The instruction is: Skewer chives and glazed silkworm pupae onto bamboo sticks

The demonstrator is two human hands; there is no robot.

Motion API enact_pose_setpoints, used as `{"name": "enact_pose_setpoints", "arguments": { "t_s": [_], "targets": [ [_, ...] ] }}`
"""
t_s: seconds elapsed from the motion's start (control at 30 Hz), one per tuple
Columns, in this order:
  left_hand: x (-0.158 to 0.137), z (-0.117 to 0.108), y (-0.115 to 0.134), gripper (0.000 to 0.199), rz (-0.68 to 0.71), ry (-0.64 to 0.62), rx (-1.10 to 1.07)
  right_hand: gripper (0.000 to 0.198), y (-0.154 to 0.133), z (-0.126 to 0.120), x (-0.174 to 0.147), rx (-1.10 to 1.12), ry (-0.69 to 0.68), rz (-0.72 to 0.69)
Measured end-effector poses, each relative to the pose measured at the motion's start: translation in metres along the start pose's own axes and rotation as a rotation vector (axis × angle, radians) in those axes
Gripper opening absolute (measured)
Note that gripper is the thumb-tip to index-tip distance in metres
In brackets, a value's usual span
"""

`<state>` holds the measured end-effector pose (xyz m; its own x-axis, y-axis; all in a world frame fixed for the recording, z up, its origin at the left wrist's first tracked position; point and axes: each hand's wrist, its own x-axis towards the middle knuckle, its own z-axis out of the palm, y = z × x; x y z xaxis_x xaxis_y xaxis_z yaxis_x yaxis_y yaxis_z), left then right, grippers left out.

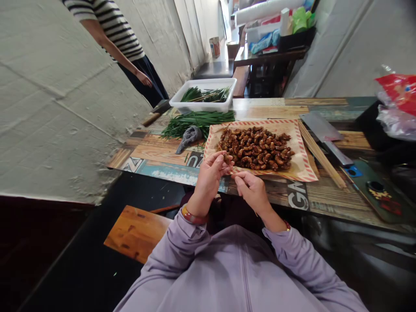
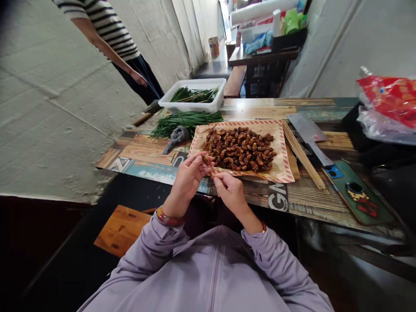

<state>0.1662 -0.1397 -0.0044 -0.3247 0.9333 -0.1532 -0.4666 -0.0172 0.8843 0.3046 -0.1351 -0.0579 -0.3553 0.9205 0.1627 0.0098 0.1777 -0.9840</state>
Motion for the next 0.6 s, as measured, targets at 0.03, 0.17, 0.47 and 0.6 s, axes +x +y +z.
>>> {"name": "enact_pose_setpoints", "arguments": {
  "t_s": [0.03,0.17,0.47,0.6],
  "targets": [
    [0.0,0.001,0.0,0.037,0.006,-0.005,0.023,0.026,0.001,0.0,0.0,-0.038,-0.005,-0.023],
    [0.0,0.005,0.002,0.036,0.02,-0.015,0.088,0.026,0.003,-0.001,-0.001,-0.096,0.006,-0.049],
    [-0.001,0.009,0.003,0.032,0.017,0.022,0.107,0.026,0.003,-0.003,-0.002,-0.096,0.026,-0.06],
    [-0.003,0.012,-0.001,0.032,0.001,0.018,0.122,0.025,0.006,-0.002,-0.003,-0.046,0.057,-0.043]
  ]
}}
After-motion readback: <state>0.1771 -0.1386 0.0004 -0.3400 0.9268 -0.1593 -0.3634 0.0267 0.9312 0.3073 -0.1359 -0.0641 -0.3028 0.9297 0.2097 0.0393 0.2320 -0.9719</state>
